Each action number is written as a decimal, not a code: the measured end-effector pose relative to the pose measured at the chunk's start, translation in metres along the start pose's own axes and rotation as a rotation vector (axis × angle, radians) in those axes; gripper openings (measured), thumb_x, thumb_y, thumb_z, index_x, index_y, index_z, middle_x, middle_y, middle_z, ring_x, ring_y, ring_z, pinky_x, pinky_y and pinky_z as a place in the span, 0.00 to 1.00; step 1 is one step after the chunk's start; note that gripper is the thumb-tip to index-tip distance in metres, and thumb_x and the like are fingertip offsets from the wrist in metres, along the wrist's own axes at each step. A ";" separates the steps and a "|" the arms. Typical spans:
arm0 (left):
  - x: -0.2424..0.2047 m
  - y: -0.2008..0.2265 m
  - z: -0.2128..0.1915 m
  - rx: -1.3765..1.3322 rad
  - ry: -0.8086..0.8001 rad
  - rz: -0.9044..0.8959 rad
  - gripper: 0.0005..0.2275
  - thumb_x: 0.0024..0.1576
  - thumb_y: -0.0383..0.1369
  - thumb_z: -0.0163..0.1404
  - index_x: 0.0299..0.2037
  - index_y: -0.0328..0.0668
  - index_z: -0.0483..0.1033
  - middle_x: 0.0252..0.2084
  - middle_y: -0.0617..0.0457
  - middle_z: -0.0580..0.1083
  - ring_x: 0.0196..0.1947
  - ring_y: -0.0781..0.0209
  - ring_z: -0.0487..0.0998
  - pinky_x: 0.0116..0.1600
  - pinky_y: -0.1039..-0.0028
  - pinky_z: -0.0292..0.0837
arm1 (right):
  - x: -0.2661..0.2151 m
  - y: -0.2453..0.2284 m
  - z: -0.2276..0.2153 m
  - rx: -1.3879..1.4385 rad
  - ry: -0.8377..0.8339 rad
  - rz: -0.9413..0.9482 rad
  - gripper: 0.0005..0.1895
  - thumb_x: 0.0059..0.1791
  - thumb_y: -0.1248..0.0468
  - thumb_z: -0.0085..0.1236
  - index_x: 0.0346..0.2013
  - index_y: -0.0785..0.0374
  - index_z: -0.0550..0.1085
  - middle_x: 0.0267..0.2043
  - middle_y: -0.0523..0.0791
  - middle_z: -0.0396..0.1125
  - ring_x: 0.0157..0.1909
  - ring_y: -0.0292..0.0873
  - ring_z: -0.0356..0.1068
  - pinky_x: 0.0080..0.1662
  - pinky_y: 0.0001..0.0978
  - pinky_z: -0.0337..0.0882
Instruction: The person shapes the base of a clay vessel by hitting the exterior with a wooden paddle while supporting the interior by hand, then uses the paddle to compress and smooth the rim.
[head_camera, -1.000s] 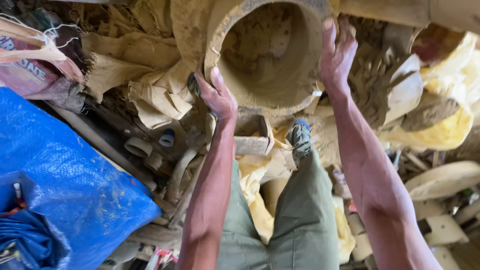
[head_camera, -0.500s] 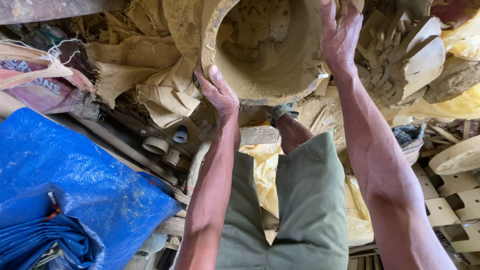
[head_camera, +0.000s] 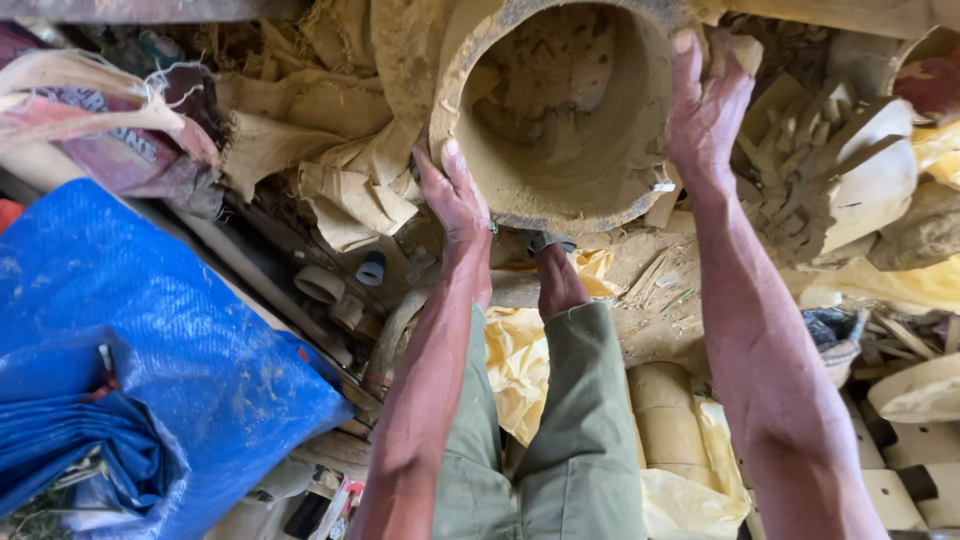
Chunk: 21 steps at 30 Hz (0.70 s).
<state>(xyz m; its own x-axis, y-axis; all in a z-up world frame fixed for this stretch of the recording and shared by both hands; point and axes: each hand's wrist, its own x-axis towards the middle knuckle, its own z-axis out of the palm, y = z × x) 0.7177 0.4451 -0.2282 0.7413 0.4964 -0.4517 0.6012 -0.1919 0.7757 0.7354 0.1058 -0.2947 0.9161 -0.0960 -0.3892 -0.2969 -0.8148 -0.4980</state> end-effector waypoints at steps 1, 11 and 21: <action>0.006 0.007 -0.007 0.007 -0.006 0.006 0.22 0.70 0.45 0.43 0.63 0.33 0.67 0.50 0.42 0.76 0.48 0.52 0.77 0.54 0.63 0.74 | -0.006 0.015 0.005 -0.213 -0.024 -0.052 0.33 0.61 0.58 0.43 0.79 0.59 0.47 0.75 0.62 0.53 0.72 0.53 0.60 0.66 0.45 0.69; 0.067 0.044 -0.021 0.578 -0.470 0.451 0.27 0.74 0.40 0.45 0.78 0.47 0.45 0.75 0.37 0.62 0.69 0.39 0.72 0.58 0.65 0.80 | -0.039 -0.003 -0.029 -0.382 0.047 0.102 0.28 0.60 0.52 0.52 0.72 0.58 0.59 0.66 0.59 0.59 0.67 0.52 0.65 0.60 0.47 0.77; 0.058 0.002 -0.048 0.209 -0.196 0.403 0.13 0.76 0.36 0.39 0.66 0.41 0.70 0.62 0.45 0.77 0.59 0.54 0.82 0.64 0.65 0.79 | -0.132 -0.107 -0.060 0.377 0.086 0.325 0.10 0.58 0.60 0.67 0.46 0.65 0.77 0.39 0.47 0.76 0.34 0.33 0.75 0.36 0.25 0.78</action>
<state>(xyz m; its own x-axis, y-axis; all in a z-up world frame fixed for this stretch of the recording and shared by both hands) 0.7477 0.5144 -0.2324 0.9572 0.1829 -0.2242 0.2874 -0.5114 0.8099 0.6623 0.1717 -0.1436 0.7746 -0.3701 -0.5129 -0.6323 -0.4734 -0.6133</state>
